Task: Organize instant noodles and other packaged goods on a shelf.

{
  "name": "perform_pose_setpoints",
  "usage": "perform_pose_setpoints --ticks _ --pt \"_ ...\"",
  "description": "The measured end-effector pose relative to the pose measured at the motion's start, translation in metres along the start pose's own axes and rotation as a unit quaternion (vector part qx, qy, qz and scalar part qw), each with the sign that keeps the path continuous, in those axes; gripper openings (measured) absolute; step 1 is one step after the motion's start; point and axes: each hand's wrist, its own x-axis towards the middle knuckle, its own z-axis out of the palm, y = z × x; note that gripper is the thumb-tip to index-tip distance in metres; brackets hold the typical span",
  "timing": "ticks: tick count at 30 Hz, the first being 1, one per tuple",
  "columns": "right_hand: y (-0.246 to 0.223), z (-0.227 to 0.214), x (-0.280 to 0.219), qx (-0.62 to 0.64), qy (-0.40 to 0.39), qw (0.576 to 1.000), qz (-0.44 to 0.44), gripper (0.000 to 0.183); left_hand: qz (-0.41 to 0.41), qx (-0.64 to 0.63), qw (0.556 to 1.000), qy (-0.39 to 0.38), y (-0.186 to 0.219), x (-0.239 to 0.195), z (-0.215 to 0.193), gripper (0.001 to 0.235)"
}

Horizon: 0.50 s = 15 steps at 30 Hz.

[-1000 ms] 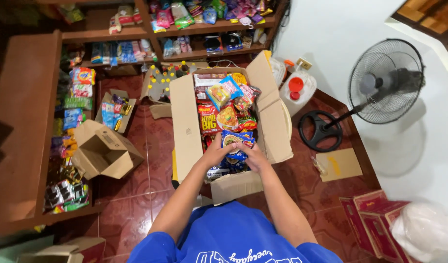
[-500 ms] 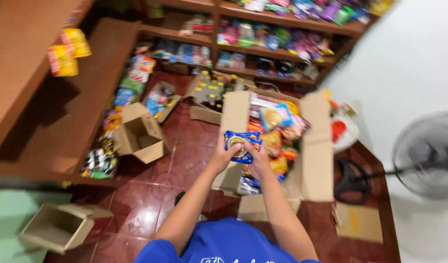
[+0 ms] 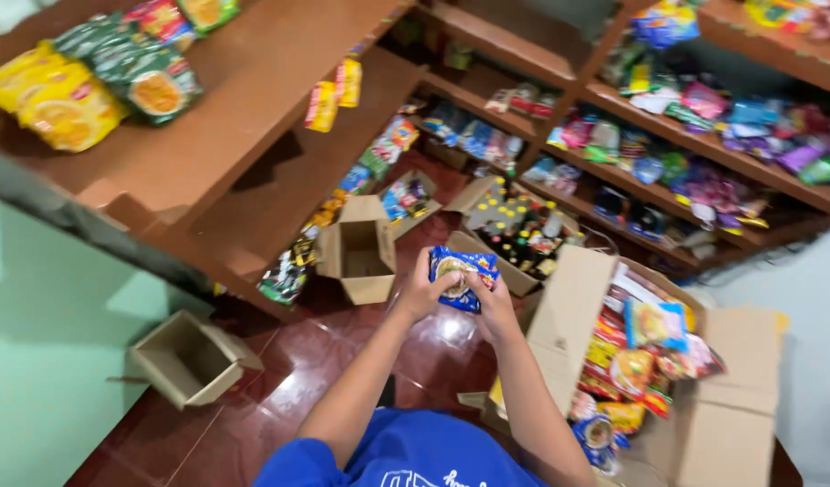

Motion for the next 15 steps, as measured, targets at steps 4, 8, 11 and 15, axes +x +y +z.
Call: perform_pose_setpoints --ticks 4,8,11,15 --pt "0.03 0.05 0.027 0.034 -0.059 0.998 0.007 0.04 -0.017 -0.015 0.999 0.026 0.018 0.005 -0.063 0.05" --pt "0.049 0.092 0.048 -0.007 -0.062 0.998 -0.02 0.045 0.01 -0.011 0.999 0.052 0.024 0.007 -0.112 0.053" --pt "0.055 0.116 0.059 -0.02 -0.093 0.995 -0.018 0.048 0.018 -0.042 0.997 0.063 0.024 0.005 -0.138 0.051" --pt "0.055 0.133 0.075 -0.036 -0.134 0.99 -0.004 0.05 0.053 -0.06 0.992 0.093 0.027 0.011 -0.156 0.047"
